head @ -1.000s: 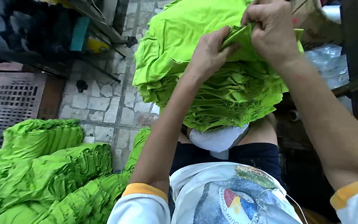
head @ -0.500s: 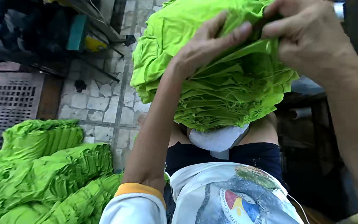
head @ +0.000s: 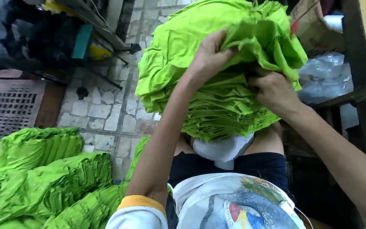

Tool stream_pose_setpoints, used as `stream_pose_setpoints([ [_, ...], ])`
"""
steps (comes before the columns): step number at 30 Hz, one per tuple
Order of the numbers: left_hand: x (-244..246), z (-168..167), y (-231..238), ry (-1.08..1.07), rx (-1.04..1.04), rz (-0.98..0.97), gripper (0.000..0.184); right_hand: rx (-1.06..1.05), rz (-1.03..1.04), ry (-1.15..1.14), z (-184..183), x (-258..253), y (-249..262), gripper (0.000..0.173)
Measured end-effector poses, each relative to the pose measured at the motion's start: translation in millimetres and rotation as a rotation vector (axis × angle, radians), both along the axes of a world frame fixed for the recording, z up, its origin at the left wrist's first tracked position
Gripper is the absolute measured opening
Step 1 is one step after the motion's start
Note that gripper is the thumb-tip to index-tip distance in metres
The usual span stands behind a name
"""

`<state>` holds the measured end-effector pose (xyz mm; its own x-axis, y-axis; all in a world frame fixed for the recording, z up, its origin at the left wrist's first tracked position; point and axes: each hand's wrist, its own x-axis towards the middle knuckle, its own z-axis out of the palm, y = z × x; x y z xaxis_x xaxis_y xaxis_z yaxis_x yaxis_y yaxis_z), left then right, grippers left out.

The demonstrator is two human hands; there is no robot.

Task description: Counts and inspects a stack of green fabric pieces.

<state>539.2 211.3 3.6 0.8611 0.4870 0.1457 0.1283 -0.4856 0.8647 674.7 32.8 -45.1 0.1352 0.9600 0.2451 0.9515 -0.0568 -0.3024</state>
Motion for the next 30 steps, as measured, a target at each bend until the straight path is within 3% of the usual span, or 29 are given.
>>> stream_pose_setpoints([
  [5, -18, -21, -24, 0.048, 0.004, -0.191, 0.062, 0.174, -0.045, 0.320, 24, 6, -27, 0.024],
  [8, -25, -10, -26, 0.061, -0.148, -0.174, 0.048, 0.267, -0.079, 0.548, 42, -4, -30, 0.023],
  [10, -25, -10, -22, 0.015, -0.163, -0.137, 0.037, 0.334, -0.063, 0.476, 44, -6, -24, 0.029],
  [12, -23, -16, -17, -0.031, -0.083, -0.152, 0.031, 0.269, -0.086, 0.321, 38, -10, -16, 0.043],
  [15, -19, -21, -13, -0.031, 0.034, -0.145, 0.023, 0.249, -0.127, 0.222, 19, -12, -10, 0.034],
  [18, -18, -23, -12, -0.023, 0.057, -0.062, 0.021, 0.220, -0.131, 0.292, 15, -8, -16, 0.024],
  [22, -14, -11, -12, -0.122, -0.144, 0.122, 0.022, 0.199, -0.112, 0.373, 12, -6, -23, 0.021],
  [26, -14, -4, -14, -0.109, -0.066, 0.065, 0.022, 0.258, -0.104, 0.444, 16, -4, -16, 0.023],
  [27, -13, -14, -13, -0.133, -0.001, 0.017, 0.022, 0.276, -0.112, 0.439, 20, -4, -13, 0.022],
  [30, 6, -75, 7, -0.555, 0.181, -0.102, 0.025, 0.301, -0.117, 0.414, 30, 0, -1, 0.022],
])
